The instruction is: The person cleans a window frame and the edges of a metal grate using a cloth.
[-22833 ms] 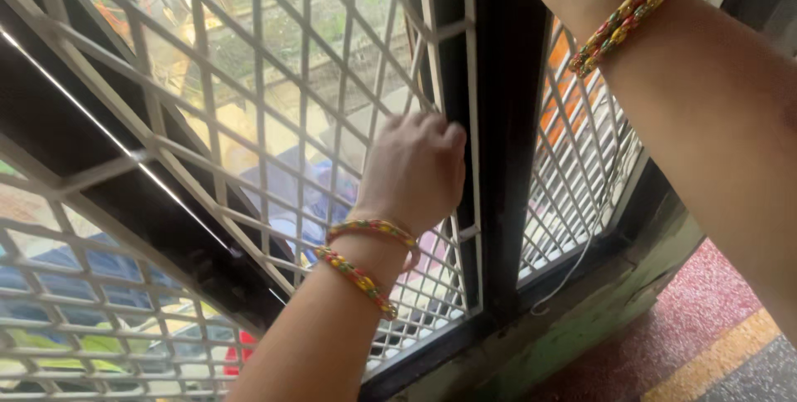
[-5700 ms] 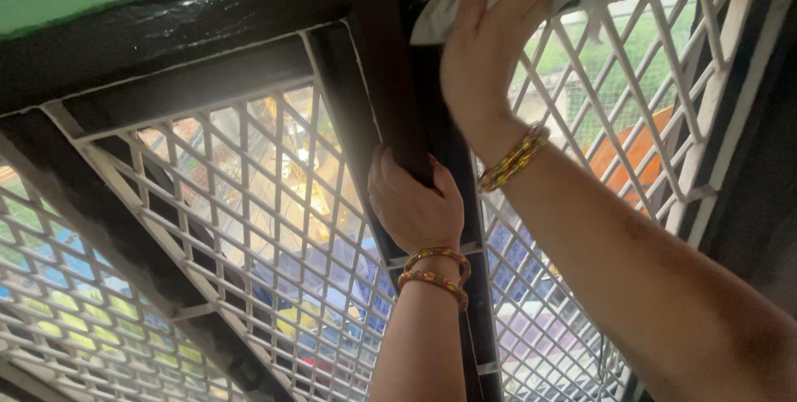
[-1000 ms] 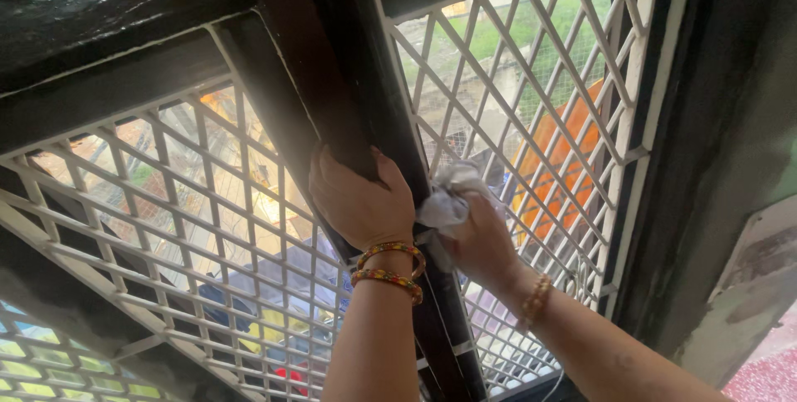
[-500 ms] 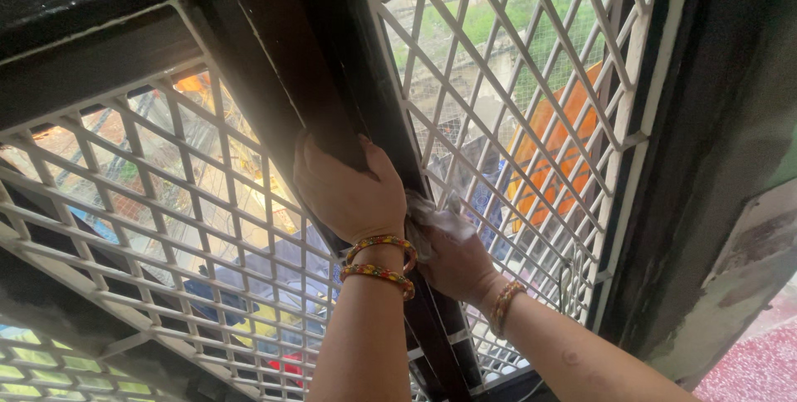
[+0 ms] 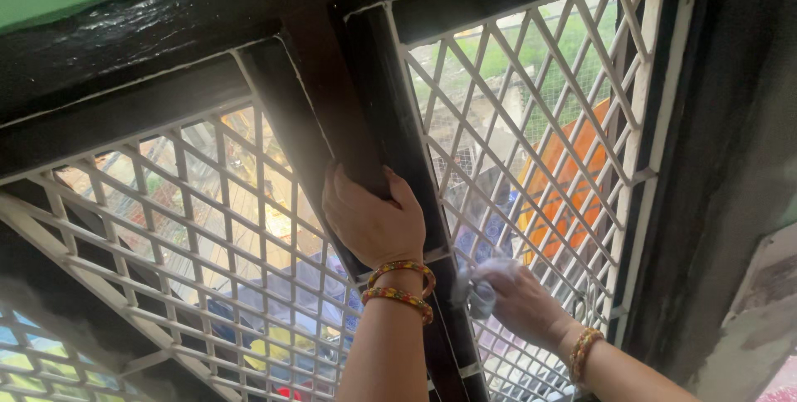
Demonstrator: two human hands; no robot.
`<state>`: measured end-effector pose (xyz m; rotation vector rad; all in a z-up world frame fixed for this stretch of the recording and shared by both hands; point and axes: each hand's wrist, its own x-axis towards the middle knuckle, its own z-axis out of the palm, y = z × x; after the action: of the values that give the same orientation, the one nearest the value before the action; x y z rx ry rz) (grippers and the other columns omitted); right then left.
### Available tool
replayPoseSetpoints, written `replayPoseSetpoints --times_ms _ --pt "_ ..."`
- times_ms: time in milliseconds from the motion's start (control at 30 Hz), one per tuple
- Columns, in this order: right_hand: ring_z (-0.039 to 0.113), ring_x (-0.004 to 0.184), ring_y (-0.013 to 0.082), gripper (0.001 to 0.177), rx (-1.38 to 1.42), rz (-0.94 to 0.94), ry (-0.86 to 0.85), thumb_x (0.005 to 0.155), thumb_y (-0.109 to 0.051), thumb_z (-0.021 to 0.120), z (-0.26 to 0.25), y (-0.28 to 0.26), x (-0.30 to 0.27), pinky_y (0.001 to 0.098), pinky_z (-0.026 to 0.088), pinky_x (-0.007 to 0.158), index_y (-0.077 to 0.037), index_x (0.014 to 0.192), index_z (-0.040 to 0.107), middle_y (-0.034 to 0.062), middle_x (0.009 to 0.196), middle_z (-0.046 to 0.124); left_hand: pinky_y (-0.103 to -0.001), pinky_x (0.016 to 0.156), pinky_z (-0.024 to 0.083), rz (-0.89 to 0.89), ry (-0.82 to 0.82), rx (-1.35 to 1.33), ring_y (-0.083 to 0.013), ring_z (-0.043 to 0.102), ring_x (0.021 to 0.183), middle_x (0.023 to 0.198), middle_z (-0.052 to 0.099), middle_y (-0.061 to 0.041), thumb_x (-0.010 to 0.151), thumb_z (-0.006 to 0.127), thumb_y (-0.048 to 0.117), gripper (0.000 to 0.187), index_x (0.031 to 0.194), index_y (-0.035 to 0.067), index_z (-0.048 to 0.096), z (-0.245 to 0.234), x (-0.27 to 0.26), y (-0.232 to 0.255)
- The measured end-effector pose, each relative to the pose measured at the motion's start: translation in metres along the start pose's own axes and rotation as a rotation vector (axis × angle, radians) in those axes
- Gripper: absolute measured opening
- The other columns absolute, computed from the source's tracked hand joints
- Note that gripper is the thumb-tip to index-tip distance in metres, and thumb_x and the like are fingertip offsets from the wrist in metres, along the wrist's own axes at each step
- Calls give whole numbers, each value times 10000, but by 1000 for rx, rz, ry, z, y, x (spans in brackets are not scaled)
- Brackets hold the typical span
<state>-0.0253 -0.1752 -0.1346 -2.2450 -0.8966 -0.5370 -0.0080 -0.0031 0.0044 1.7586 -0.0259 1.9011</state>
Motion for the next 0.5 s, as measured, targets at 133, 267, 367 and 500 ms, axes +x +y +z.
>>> replayPoseSetpoints --times_ms 133,267,367,500 --pt "593 1084 273 164 -427 -382 546 889 -166 640 -28 -26 40 485 432 1046 -104 1041 644 60 1083 633 -540 1066 455 -11 -6 -7 -431 558 1251 1374 573 -231 957 646 219 505 1349 -50 474 1 0 -1" --pt "575 1239 346 339 -606 -391 783 921 -115 668 -53 -33 81 488 432 1079 -29 1248 659 159 1291 594 -542 1087 443 -2 -11 4 -434 553 1258 1375 570 -227 963 654 235 522 1362 -50 472 4 0 -4" --pt "564 1107 391 291 -720 -213 730 772 -210 664 -47 -14 90 506 451 984 -62 1022 678 200 1148 592 -541 1106 429 0 -31 -10 -431 539 1280 1393 561 -227 963 652 241 534 1372 -51 471 3 -2 -6" --pt "596 936 286 197 -644 -66 656 875 -194 623 -29 28 60 499 490 904 -49 973 713 135 973 602 -539 1133 410 11 -30 -19 -414 527 1312 1419 556 -212 961 645 238 539 1386 -42 470 2 -1 -6"
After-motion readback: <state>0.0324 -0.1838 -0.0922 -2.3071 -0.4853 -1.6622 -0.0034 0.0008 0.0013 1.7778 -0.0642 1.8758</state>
